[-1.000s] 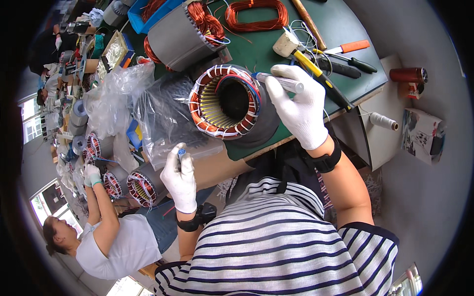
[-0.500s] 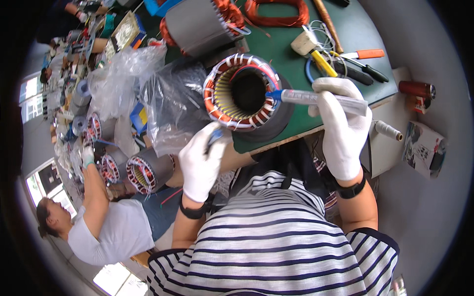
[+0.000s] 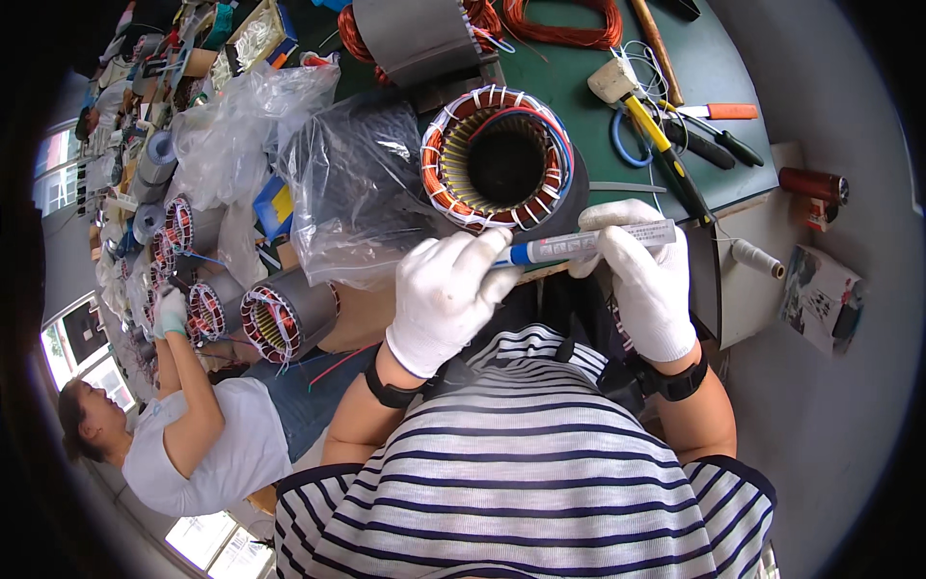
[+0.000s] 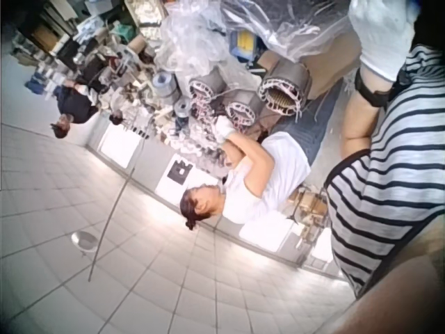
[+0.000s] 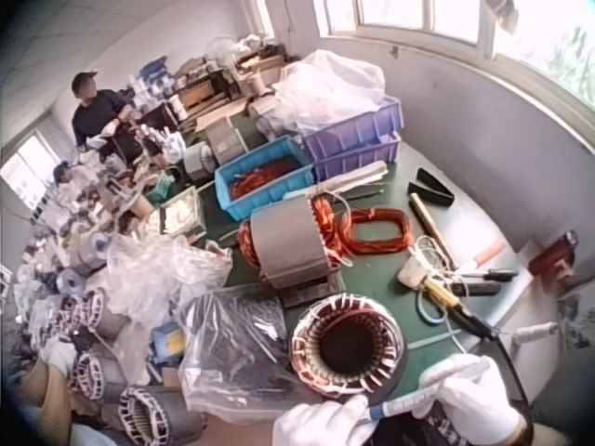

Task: The person marks a motor stator with a pen, carries it to a table, and places it down. After moving a cardboard sheet and a box, they return to the workbench to fit plastic sleeves over the wire ends of another stator.

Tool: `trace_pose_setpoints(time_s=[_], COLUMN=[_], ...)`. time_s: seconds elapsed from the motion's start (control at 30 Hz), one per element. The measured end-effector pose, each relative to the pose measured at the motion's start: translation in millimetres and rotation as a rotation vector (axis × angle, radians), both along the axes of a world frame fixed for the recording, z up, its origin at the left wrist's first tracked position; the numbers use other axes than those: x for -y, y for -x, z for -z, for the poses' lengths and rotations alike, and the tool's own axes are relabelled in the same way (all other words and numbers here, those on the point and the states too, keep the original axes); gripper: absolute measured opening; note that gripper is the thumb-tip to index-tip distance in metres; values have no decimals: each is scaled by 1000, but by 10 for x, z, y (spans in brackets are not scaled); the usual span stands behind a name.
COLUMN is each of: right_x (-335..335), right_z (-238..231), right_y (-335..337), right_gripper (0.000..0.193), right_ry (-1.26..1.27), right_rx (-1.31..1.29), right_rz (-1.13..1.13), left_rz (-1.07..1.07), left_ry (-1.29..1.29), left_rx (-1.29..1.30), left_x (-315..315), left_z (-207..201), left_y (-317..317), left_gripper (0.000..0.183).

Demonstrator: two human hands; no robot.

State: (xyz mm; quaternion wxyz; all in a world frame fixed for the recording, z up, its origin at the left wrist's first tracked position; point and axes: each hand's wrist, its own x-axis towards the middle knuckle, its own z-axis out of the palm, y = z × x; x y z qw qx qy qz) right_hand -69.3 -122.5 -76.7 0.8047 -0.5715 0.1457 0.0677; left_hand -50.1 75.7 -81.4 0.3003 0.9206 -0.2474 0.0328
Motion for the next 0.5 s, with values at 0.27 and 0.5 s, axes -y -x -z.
trace_pose_setpoints(time_s=[0.27, 0.5], right_x=[41, 861], right_z=[278, 1413], right_y=[168, -325], right_gripper=[26, 25], right_ry=[-313, -643], right_rx=[-102, -289], right_rz=[38, 354], left_rz=[63, -77], left_ry=[244, 271], left_rx=[-104, -691], left_x=[73, -224], left_z=[186, 856], left_y=[88, 168], left_gripper=[28, 16])
